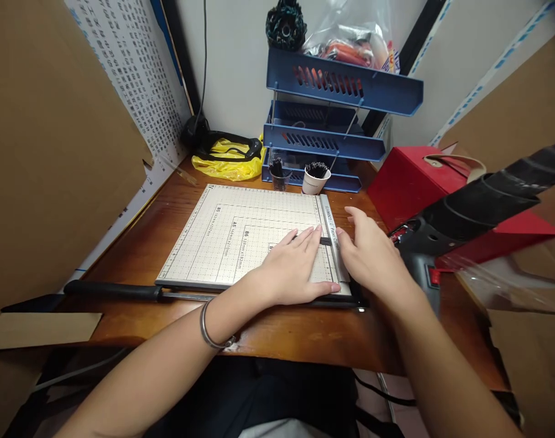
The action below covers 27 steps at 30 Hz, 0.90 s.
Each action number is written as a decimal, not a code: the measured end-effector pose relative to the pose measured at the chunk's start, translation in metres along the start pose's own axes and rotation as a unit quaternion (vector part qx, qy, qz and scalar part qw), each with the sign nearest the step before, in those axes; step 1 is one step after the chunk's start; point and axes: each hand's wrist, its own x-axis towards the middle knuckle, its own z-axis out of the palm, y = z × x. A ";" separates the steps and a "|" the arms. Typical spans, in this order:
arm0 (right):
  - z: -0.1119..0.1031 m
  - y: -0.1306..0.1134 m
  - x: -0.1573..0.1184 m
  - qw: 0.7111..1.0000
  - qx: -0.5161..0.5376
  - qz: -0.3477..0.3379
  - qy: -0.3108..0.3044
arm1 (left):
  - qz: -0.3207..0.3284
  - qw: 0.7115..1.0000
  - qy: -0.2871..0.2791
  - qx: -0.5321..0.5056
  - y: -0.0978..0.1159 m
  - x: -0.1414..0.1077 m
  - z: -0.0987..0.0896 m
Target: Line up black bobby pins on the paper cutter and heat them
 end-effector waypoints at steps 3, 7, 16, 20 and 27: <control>0.018 0.002 0.002 0.997 0.067 0.028 -0.028 | -0.003 1.000 -0.002 -0.002 0.001 0.000 0.000; 0.036 0.003 0.009 0.988 0.129 0.029 -0.079 | -0.008 1.000 0.005 -0.002 0.002 0.000 0.001; 0.049 -0.003 0.007 0.990 0.131 0.028 -0.048 | -0.007 1.000 0.026 -0.013 -0.001 0.000 0.006; 0.050 -0.003 0.005 0.990 0.131 0.030 -0.042 | -0.002 0.999 0.034 -0.007 0.000 0.000 0.006; 0.050 -0.005 0.004 0.989 0.135 0.041 -0.046 | 0.016 0.999 0.024 0.030 0.000 -0.003 -0.007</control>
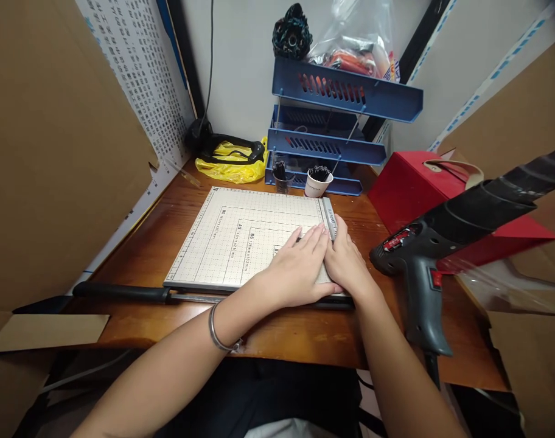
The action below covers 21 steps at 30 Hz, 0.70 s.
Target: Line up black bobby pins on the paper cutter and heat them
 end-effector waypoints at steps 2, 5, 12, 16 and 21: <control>0.000 -0.001 0.000 1.000 -0.014 0.000 0.002 | -0.026 0.999 -0.007 0.028 -0.006 -0.006 -0.013; 0.000 -0.004 0.000 0.999 -0.048 -0.006 -0.006 | -0.089 0.993 -0.051 0.049 -0.017 -0.018 -0.035; -0.001 -0.007 0.000 0.998 -0.065 -0.003 -0.005 | -0.132 0.986 -0.074 0.073 -0.003 -0.028 -0.035; -0.001 -0.005 0.000 0.997 -0.076 -0.010 -0.005 | -0.125 0.983 -0.082 0.105 0.004 -0.025 -0.025; 0.000 -0.004 0.000 0.996 -0.090 -0.009 -0.006 | -0.146 0.981 -0.088 0.092 -0.002 -0.024 -0.025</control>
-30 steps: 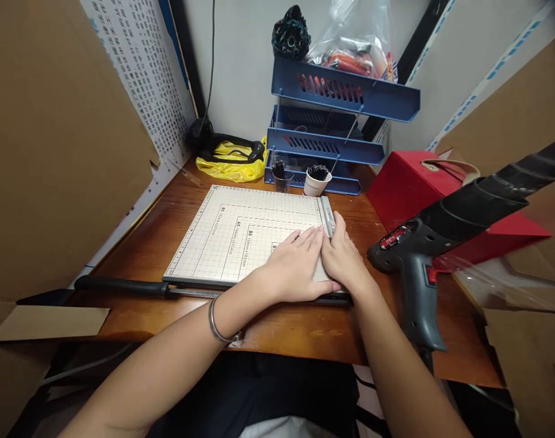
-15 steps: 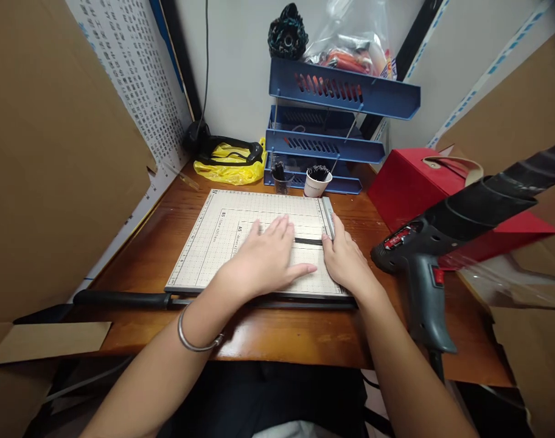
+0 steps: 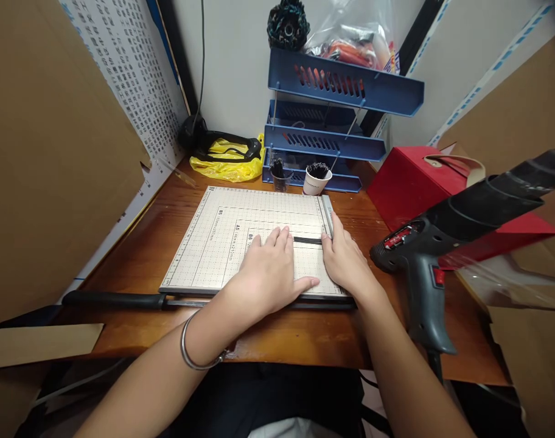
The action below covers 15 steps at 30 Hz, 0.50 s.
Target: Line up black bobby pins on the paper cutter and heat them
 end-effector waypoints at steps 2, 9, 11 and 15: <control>0.000 0.000 0.000 1.000 -0.004 -0.002 0.000 | 0.007 1.000 0.008 -0.005 -0.003 0.001 0.000; -0.002 -0.002 -0.001 1.000 0.000 0.004 -0.003 | 0.015 1.000 -0.016 -0.002 -0.006 -0.001 -0.005; -0.001 -0.001 -0.001 1.000 -0.002 0.000 0.001 | 0.013 1.000 -0.023 0.011 -0.005 -0.001 -0.006; 0.002 0.001 0.000 1.000 0.016 0.000 0.005 | 0.010 0.999 -0.019 0.034 -0.002 -0.001 -0.005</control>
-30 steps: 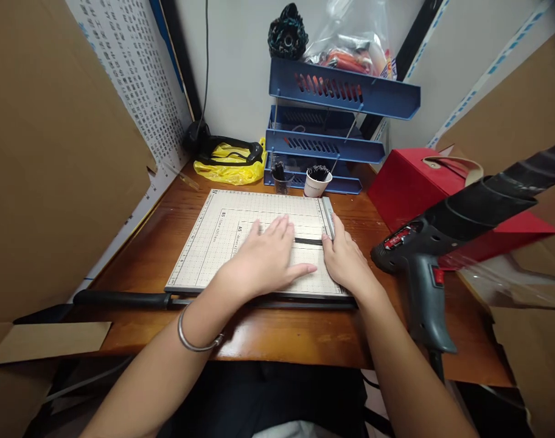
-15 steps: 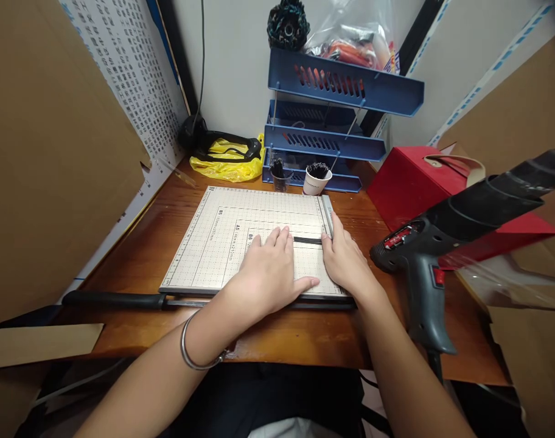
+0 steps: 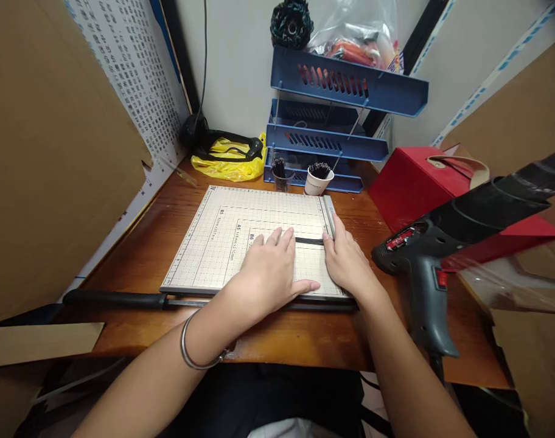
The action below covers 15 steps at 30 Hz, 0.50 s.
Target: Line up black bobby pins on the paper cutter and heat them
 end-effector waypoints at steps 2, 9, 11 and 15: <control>0.001 0.001 0.001 1.000 0.006 0.001 -0.001 | -0.002 1.000 0.003 0.006 0.001 0.001 0.001; 0.001 0.001 0.001 1.000 0.016 -0.003 0.004 | 0.011 1.000 0.000 0.009 -0.001 0.001 0.004; 0.001 0.001 0.001 1.000 0.021 0.000 0.004 | 0.010 1.000 0.007 0.012 0.000 0.001 0.004; 0.001 0.002 0.002 1.000 0.026 -0.004 0.005 | -0.004 0.999 0.015 0.032 0.006 0.003 0.006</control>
